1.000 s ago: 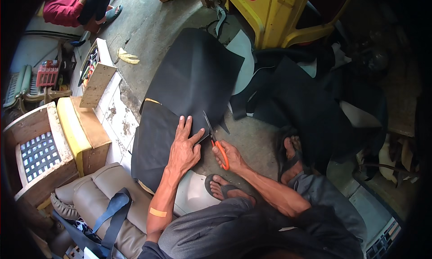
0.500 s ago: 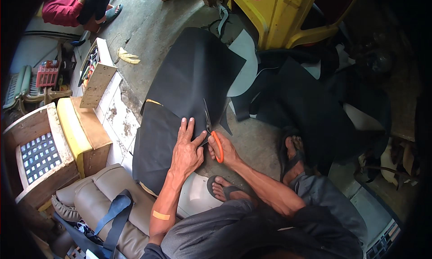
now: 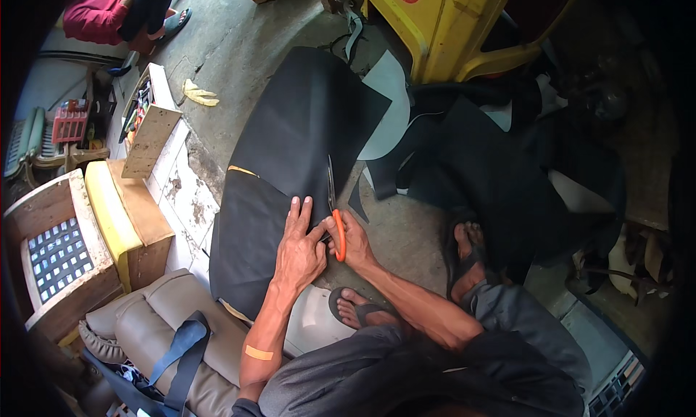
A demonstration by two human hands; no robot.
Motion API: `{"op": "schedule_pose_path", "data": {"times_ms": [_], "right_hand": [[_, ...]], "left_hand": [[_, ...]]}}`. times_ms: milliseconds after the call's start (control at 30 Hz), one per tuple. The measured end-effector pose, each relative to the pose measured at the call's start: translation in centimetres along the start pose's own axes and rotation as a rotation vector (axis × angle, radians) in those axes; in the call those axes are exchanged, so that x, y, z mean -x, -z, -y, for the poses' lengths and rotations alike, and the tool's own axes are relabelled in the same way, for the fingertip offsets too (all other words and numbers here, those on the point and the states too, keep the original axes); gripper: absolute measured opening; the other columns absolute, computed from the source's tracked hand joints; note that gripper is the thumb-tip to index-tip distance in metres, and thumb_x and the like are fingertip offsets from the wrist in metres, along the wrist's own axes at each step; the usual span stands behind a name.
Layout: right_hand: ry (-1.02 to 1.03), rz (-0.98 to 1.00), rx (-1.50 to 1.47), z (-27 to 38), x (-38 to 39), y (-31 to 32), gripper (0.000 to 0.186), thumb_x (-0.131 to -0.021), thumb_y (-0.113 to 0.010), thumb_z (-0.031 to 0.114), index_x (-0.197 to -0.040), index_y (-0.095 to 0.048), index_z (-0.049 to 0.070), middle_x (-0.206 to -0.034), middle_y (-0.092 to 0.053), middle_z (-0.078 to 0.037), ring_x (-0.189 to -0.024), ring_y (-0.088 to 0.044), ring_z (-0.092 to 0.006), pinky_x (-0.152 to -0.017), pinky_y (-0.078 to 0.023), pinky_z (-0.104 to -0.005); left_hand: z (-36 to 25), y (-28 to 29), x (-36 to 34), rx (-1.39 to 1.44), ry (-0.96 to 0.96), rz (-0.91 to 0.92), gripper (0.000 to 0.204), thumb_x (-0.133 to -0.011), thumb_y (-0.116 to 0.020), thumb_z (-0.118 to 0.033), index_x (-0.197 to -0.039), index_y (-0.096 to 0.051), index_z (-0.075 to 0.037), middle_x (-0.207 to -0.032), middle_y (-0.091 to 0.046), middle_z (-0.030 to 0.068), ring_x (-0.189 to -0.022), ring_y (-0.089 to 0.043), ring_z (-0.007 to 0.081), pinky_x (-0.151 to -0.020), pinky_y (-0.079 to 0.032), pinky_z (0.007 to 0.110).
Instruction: The person cuts a piece of black fabric using scissors, following a white paper template placed on the floor. They then fit the cut fabric onto a yellow foam seat cushion, trim the edges, and adjust the fit.
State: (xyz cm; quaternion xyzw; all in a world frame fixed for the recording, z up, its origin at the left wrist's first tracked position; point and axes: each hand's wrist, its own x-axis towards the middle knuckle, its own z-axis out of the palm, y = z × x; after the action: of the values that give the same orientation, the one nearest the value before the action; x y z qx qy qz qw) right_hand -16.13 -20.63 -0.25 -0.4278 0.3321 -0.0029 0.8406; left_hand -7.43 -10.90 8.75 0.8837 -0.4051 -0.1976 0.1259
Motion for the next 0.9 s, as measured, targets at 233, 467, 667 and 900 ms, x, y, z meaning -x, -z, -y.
{"op": "schedule_pose_path", "data": {"times_ms": [233,467,667,900], "right_hand": [[0.041,-0.049,0.068,0.4,-1.1,0.3,0.046,-0.099,-0.067,0.051,-0.099,-0.059,0.006,-0.070,-0.055,0.002,-0.057,-0.055,-0.0064,-0.049,-0.048,-0.0229],[0.042,-0.082,0.022,-1.0,-1.5,1.2,0.042,-0.099,-0.070,0.046,-0.096,-0.058,0.006,-0.066,-0.052,0.003,-0.050,-0.052,-0.0070,-0.042,-0.045,-0.0255],[0.057,-0.084,0.074,-0.3,-1.6,1.4,0.048,-0.097,-0.072,0.050,-0.097,-0.058,0.004,-0.064,-0.050,0.002,-0.046,-0.052,-0.0067,-0.043,-0.049,-0.0240],[0.029,-0.075,0.066,-0.7,-1.6,1.5,0.048,-0.097,-0.070,0.051,-0.096,-0.057,0.005,-0.065,-0.051,0.002,-0.046,-0.054,-0.0071,-0.043,-0.048,-0.0234]], "left_hand": [[-1.2,1.2,-0.6,-0.045,-0.005,0.077,0.045,-0.084,-0.062,-0.007,-0.127,-0.073,-0.005,-0.160,-0.039,0.0296,-0.153,-0.028,0.0473,-0.123,-0.033,0.049],[-0.6,7.1,-9.1,0.084,0.103,0.063,0.021,-0.097,-0.064,-0.020,-0.096,-0.072,-0.001,-0.092,-0.068,0.0259,-0.087,-0.067,0.0442,-0.079,-0.053,0.050],[10.4,7.3,-14.8,-0.010,0.359,-0.567,0.036,-0.095,-0.060,-0.024,-0.121,-0.071,-0.001,-0.117,-0.070,0.0247,-0.109,-0.068,0.0402,-0.097,-0.052,0.046],[23.9,5.8,-10.9,0.522,1.224,0.022,0.088,-0.097,-0.044,-0.072,-0.142,-0.058,0.002,-0.137,-0.064,0.0282,-0.124,-0.062,0.0419,-0.109,-0.043,0.051]]}}
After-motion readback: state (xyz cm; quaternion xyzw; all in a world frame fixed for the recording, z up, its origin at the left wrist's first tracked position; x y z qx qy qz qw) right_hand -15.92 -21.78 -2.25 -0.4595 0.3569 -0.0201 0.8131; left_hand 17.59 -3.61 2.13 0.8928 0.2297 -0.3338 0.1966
